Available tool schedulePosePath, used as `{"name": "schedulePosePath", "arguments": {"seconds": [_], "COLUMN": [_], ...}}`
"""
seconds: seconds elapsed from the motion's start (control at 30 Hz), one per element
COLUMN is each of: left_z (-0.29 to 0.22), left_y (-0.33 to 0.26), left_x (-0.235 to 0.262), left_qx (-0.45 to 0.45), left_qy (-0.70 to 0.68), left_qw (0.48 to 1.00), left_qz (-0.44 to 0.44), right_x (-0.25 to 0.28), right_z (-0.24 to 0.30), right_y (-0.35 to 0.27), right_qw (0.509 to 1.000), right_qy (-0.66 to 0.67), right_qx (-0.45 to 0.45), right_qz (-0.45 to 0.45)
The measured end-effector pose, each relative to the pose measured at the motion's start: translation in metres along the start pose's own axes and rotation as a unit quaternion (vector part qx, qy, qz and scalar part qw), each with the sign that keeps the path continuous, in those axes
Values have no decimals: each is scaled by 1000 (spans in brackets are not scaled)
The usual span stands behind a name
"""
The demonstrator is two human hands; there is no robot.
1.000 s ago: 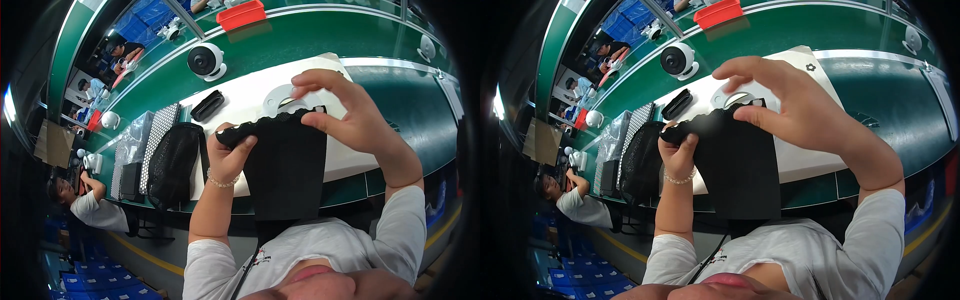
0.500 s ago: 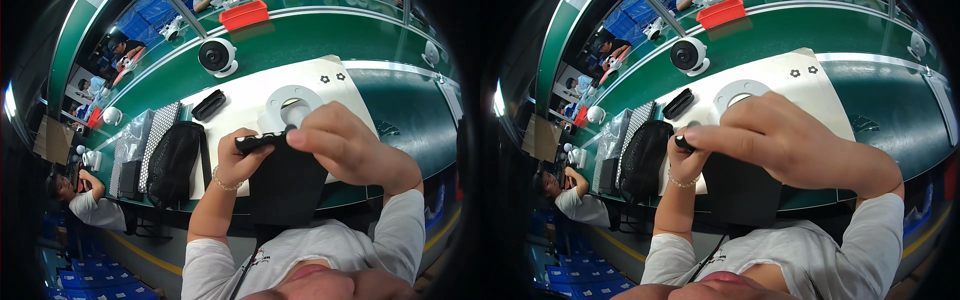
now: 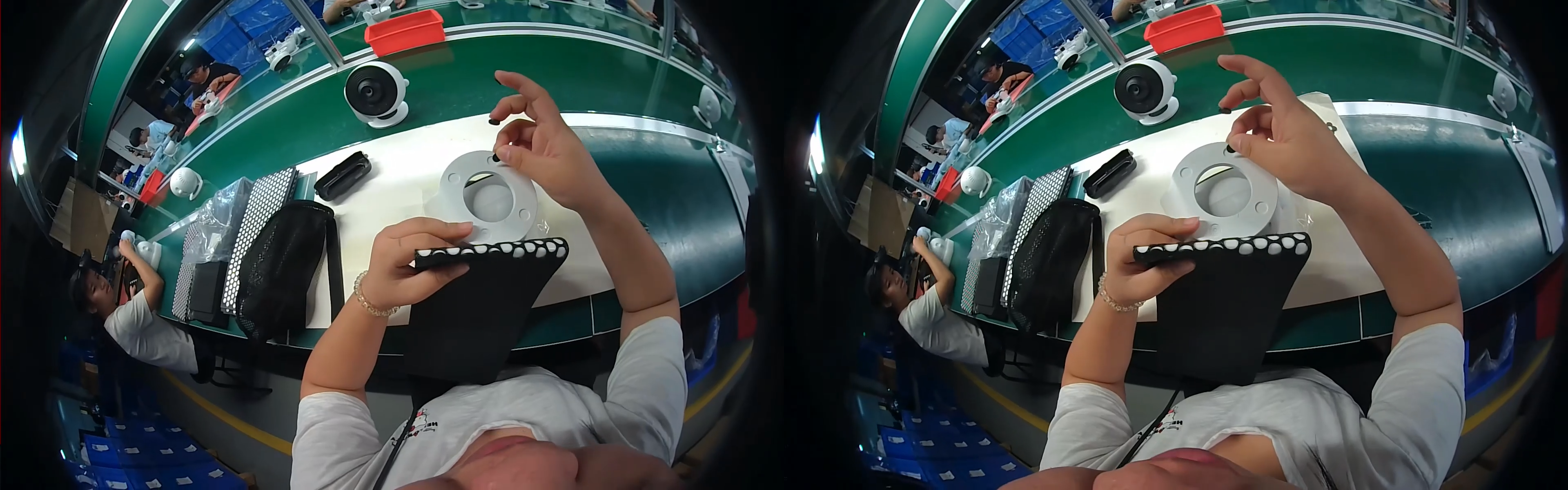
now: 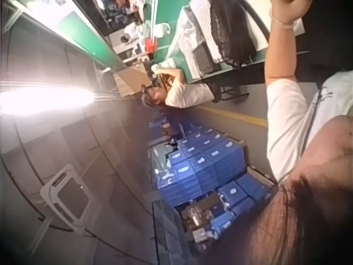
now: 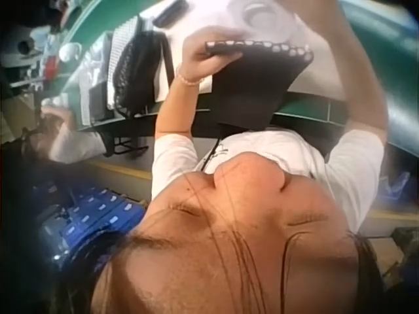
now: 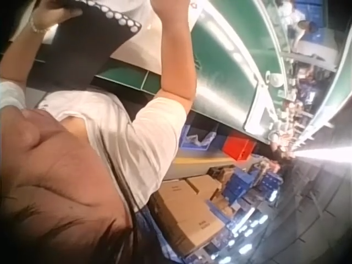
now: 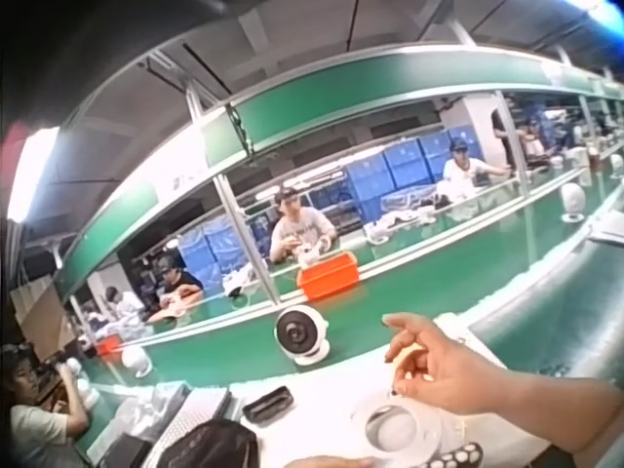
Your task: Assembling white spherical lighting or camera fixtures on a production line.
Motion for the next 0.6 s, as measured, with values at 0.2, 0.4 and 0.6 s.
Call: {"name": "schedulePosePath", "arguments": {"seconds": [0.2, 0.4, 0.6], "left_z": [1, 1, 2], "left_y": [1, 1, 0], "left_x": [-2, -4, -6], "left_qx": [2, -6, -9], "left_qy": [-7, -8, -26], "left_qw": [1000, 1000, 999], "left_qz": [11, 16, 19], "right_x": [-5, -8, -27], "right_z": [-5, 18, 45], "right_y": [-1, -9, -26], "right_qw": [1000, 982, 927], "right_qy": [-6, -176, -315], "right_qx": [-18, 60, 192], "right_qz": [21, 27, 76]}}
Point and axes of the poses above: each hand's wrist, its own y-axis towards the middle knuckle, its own x-axis out of the back of the hand, z = x × y, the point moved 10 cm from there along y, towards the middle knuckle, and after that the axes turned 5 degrees about -y, right-handed, at the moved point
